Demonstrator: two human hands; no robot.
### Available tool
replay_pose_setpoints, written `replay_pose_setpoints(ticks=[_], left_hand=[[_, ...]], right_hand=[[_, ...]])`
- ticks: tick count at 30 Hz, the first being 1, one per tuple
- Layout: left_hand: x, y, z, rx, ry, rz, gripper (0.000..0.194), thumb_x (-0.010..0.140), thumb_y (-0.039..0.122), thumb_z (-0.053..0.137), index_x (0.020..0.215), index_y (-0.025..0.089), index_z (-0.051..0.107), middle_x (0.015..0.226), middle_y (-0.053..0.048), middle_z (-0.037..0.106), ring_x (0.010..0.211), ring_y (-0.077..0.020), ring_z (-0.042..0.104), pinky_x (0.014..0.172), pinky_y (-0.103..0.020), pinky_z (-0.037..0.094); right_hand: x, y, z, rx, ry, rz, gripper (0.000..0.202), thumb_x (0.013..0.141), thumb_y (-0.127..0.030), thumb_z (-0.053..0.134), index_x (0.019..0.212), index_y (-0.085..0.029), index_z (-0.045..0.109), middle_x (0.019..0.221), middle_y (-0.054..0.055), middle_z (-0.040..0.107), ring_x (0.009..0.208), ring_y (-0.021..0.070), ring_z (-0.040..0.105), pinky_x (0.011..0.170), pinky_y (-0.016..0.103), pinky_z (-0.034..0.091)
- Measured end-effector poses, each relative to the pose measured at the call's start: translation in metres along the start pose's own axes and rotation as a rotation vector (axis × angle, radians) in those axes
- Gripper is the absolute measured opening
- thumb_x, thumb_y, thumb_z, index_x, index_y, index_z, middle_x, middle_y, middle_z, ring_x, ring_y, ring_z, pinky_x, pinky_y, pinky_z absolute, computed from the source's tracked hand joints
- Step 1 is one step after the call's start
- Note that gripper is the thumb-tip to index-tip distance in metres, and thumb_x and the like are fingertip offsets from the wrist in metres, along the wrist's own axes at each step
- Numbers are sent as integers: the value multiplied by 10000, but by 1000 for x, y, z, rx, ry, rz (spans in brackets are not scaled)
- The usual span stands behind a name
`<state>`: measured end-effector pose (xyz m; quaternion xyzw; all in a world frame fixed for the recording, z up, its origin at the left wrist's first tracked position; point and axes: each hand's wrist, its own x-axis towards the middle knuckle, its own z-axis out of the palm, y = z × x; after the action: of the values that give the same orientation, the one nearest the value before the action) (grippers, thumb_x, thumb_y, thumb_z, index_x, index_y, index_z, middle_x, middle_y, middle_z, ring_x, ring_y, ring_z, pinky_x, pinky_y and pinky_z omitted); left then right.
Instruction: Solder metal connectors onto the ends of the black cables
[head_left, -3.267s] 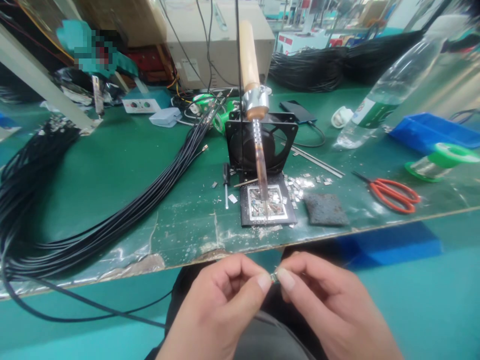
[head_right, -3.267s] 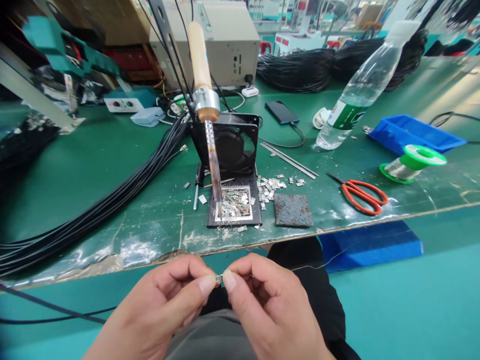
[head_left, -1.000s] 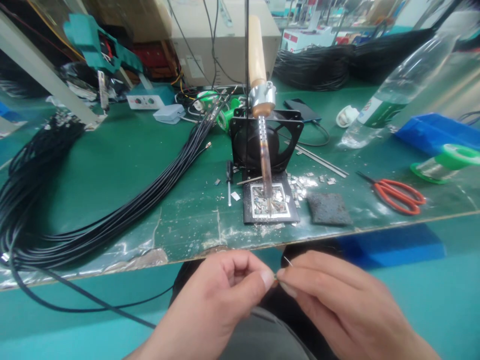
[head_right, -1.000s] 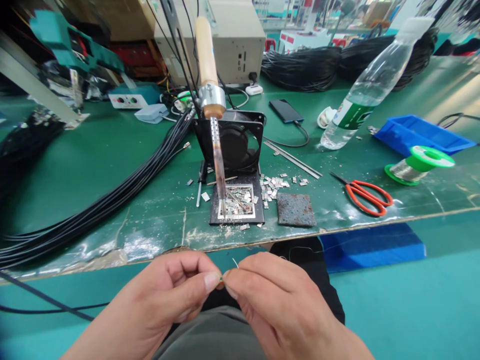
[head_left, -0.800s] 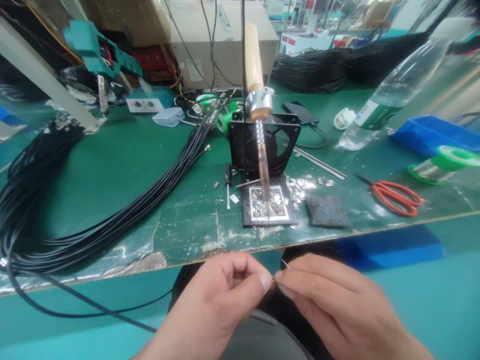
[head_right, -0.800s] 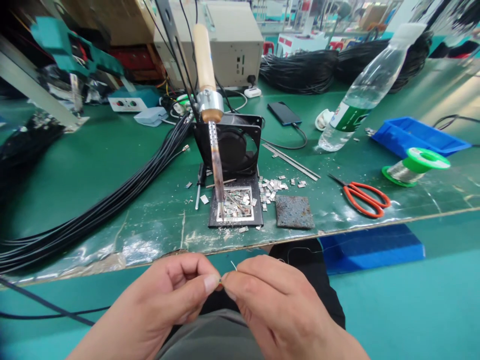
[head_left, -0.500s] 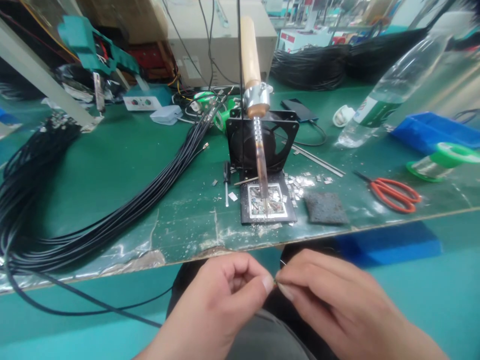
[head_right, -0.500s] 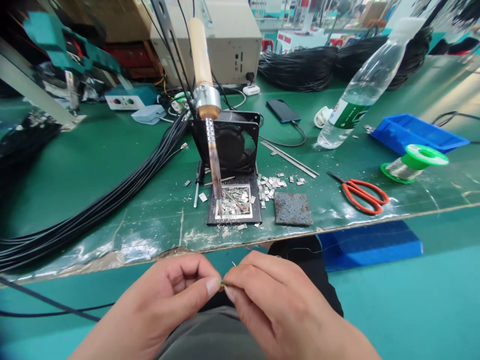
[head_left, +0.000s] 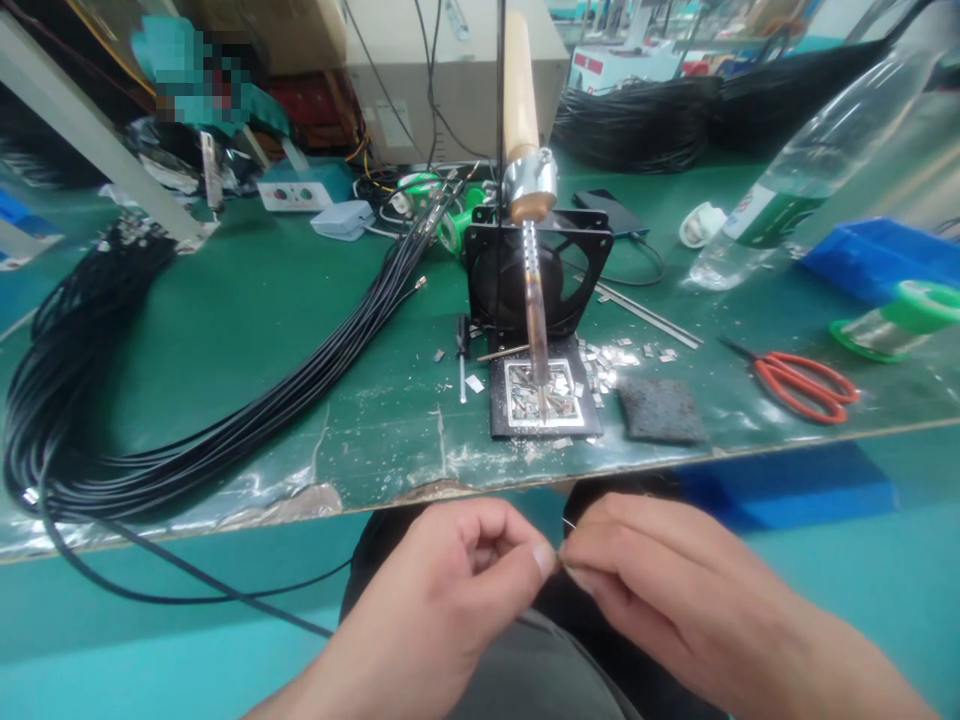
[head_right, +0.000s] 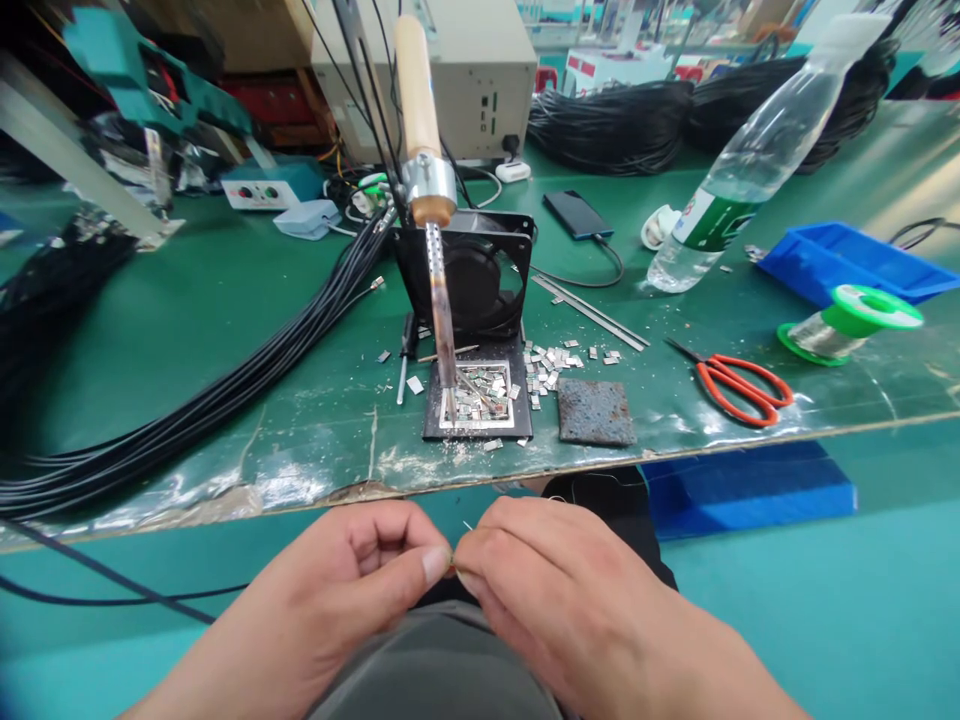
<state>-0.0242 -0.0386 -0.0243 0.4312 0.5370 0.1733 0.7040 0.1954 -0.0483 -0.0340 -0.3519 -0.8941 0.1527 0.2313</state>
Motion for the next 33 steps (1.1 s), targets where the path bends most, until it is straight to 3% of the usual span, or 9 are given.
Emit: replay_pose_setpoints(ticks=[8,11,13,16,19,22,26,30,33], left_hand=[[0,-4,0,-23,4,-12,250,929,415,679,832,184,682,745,15,598,684,-136,458,624,-249,362],[-2,-2,-1,33,17,-2,248,933,408,684,830,182,684,735,31,567,672,-129,429,632,-255,349],[-2,1,-1,65,14,2,272,938,426,678,822,180,682,728,36,546,674,-128,413,634,-258,338],[0,7,-1,75,-15,19,302,934,464,677,831,180,680,742,29,557,697,-137,434,661,-267,349],[4,11,-1,63,-82,77,297,926,462,690,837,179,686,785,9,601,747,-153,490,717,-279,385],[5,10,1,66,-114,174,288,919,453,711,813,185,704,896,-28,649,834,-182,565,788,-295,426],[-1,9,3,31,-39,196,332,904,480,733,704,218,697,1127,-102,749,1253,-305,600,975,-357,452],[-6,12,-1,88,29,250,367,944,499,691,662,266,696,709,-97,771,1561,-308,358,1197,-452,283],[-6,12,-4,86,66,275,324,968,485,670,737,265,724,685,-90,788,1615,-292,276,1203,-486,280]], right_hand=[[-7,7,-6,192,56,93,191,1040,-158,544,990,-258,699,917,16,751,795,149,733,725,234,606],[-14,24,-23,10,235,374,133,1030,-354,610,985,-282,712,913,24,768,762,185,729,700,288,594],[-17,39,-32,-210,382,682,291,982,-516,582,927,-273,734,825,50,768,672,234,703,630,363,558],[-17,58,-34,-304,387,908,409,912,-603,577,835,-230,725,774,104,758,677,292,687,643,421,512],[-12,67,-25,-304,347,966,414,899,-607,603,830,-213,709,827,119,759,765,317,689,703,438,492],[-5,68,-19,-274,334,1013,351,903,-553,635,782,-228,688,767,86,735,701,295,658,646,410,453],[-4,56,-28,-163,392,1029,327,890,-525,626,754,-237,700,674,43,716,592,232,645,560,344,466],[-3,30,-31,138,481,945,376,865,-598,648,794,-234,710,708,22,715,610,187,647,538,268,512],[7,15,-12,486,412,885,394,911,-578,673,748,-220,645,678,-9,601,610,143,550,542,232,476]])
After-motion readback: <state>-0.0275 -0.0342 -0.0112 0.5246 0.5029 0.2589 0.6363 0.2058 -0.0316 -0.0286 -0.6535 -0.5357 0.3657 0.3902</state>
